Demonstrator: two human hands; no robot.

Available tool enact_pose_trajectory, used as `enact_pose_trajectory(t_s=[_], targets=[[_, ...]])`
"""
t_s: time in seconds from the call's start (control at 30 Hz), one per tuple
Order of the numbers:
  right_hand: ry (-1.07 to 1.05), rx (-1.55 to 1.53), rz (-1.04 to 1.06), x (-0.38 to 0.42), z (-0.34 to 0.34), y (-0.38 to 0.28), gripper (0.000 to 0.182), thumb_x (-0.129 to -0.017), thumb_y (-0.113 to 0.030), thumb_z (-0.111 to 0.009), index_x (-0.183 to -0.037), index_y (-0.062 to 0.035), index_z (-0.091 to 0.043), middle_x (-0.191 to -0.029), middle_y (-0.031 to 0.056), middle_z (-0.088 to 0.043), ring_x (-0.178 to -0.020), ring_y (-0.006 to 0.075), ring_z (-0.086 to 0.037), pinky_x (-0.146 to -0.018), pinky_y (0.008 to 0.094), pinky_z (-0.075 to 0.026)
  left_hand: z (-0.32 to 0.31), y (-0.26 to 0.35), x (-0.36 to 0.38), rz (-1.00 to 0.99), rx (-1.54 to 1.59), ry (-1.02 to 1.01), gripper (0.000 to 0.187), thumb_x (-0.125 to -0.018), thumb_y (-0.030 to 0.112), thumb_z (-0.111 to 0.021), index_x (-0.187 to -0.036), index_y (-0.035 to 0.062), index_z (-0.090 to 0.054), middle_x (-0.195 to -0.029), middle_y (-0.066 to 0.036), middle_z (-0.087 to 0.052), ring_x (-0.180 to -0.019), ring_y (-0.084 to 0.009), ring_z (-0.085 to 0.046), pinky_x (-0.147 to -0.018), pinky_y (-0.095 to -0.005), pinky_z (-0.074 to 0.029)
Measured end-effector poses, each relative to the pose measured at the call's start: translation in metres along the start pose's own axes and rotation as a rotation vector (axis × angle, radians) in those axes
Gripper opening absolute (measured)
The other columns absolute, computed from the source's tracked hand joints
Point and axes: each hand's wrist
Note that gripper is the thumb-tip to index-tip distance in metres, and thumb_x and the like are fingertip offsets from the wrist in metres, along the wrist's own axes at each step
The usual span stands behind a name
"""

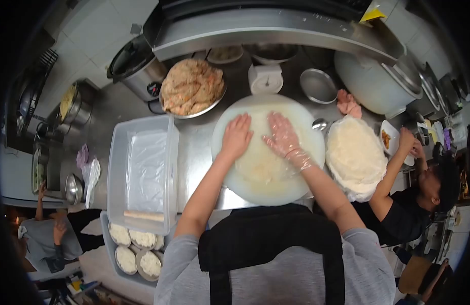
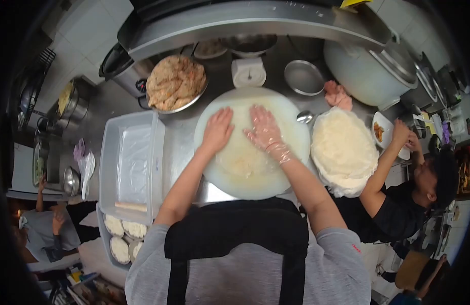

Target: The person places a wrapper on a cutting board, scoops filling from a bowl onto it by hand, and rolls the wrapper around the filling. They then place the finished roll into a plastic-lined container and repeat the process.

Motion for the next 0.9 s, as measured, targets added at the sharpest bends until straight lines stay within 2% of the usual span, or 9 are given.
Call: enact_pose_trajectory(t_s=[0.13,0.33,0.4,0.57,0.63,0.67,0.7,0.77,0.9], targets=[[0.006,0.080,-0.043,0.009,0.015,0.011,0.073,-0.086,-0.043,-0.051,-0.139,0.0015,-0.027,-0.145,0.0191,-0.028,-0.134,0.0346,-0.025,-0.111,0.0453,-0.020,0.008,-0.002,0.001,0.080,-0.052,-0.093,0.053,-0.092,0.030,-0.044,-0.140,0.0100,-0.033,-0.146,-0.010,-0.031,-0.135,-0.0282,-0.028,-0.110,-0.0503,-0.019],[0.004,0.095,0.043,0.046,0.027,0.032,0.070,-0.088,-0.038,-0.051,-0.139,0.0036,-0.026,-0.144,0.0209,-0.028,-0.133,0.0364,-0.026,-0.110,0.0455,-0.021,0.026,-0.014,0.025,0.102,-0.210,-0.143,0.056,-0.092,0.038,-0.044,-0.141,0.0143,-0.032,-0.149,-0.008,-0.026,-0.138,-0.0264,-0.022,-0.103,-0.0684,-0.010],[-0.011,0.090,0.076,0.070,0.035,0.037,0.069,-0.088,-0.036,-0.052,-0.138,0.0043,-0.027,-0.144,0.0217,-0.029,-0.133,0.0372,-0.027,-0.110,0.0456,-0.021,0.035,-0.012,0.047,0.149,-0.185,-0.122,0.055,-0.092,0.036,-0.045,-0.141,0.0135,-0.033,-0.149,-0.009,-0.027,-0.138,-0.0267,-0.022,-0.102,-0.0688,-0.010],[0.101,-0.020,-0.046,0.128,0.059,0.024,0.062,-0.086,-0.024,-0.057,-0.135,0.0038,-0.033,-0.140,0.0247,-0.033,-0.129,0.0404,-0.033,-0.108,0.0457,-0.025,0.043,0.014,0.095,0.320,-0.041,0.061,0.052,-0.090,0.025,-0.049,-0.138,0.0107,-0.037,-0.147,-0.011,-0.030,-0.137,-0.0284,-0.024,-0.103,-0.0673,-0.010],[0.125,-0.006,-0.043,0.128,0.062,0.017,0.059,-0.085,-0.022,-0.058,-0.133,0.0029,-0.036,-0.138,0.0249,-0.037,-0.127,0.0408,-0.036,-0.107,0.0453,-0.027,0.045,0.026,0.108,0.189,0.111,0.118,0.050,-0.087,0.018,-0.052,-0.135,0.0090,-0.041,-0.144,-0.010,-0.035,-0.136,-0.0275,-0.028,-0.104,-0.0645,-0.011],[0.184,0.004,-0.043,0.118,0.064,0.013,0.055,-0.084,-0.020,-0.058,-0.131,0.0021,-0.040,-0.135,0.0251,-0.040,-0.124,0.0412,-0.039,-0.105,0.0448,-0.030,0.046,0.031,0.110,0.116,0.149,0.123,0.044,-0.086,0.017,-0.055,-0.129,0.0082,-0.049,-0.140,-0.009,-0.041,-0.133,-0.0251,-0.033,-0.106,-0.0614,-0.013],[0.183,0.006,-0.024,0.104,0.068,0.009,0.055,-0.084,-0.020,-0.058,-0.131,0.0021,-0.040,-0.135,0.0251,-0.040,-0.124,0.0412,-0.039,-0.105,0.0448,-0.030,0.046,0.032,0.111,0.126,0.146,0.138,0.044,-0.086,0.017,-0.055,-0.129,0.0082,-0.049,-0.140,-0.009,-0.041,-0.133,-0.0251,-0.033,-0.106,-0.0614,-0.013],[0.228,-0.165,0.053,0.067,0.074,0.001,0.047,-0.083,-0.018,-0.059,-0.125,0.0010,-0.046,-0.127,0.0234,-0.048,-0.119,0.0394,-0.045,-0.100,0.0433,-0.036,0.044,0.037,0.116,0.079,0.121,-0.033,0.039,-0.085,0.017,-0.056,-0.122,0.0078,-0.054,-0.136,-0.007,-0.046,-0.131,-0.0225,-0.036,-0.106,-0.0597,-0.015],[0.174,-0.284,0.278,-0.032,0.073,-0.043,0.037,-0.083,-0.016,-0.060,-0.115,0.0011,-0.052,-0.112,0.0208,-0.058,-0.106,0.0375,-0.054,-0.091,0.0424,-0.042,0.047,0.038,0.130,0.124,0.211,0.115,0.038,-0.084,0.017,-0.058,-0.122,0.0096,-0.055,-0.136,-0.008,-0.045,-0.128,-0.0239,-0.040,-0.107,-0.0565,-0.015]])
Point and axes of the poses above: each hand's wrist, its own x-axis away from the middle knuckle, its own z-axis out of the back of the hand, y = z × x
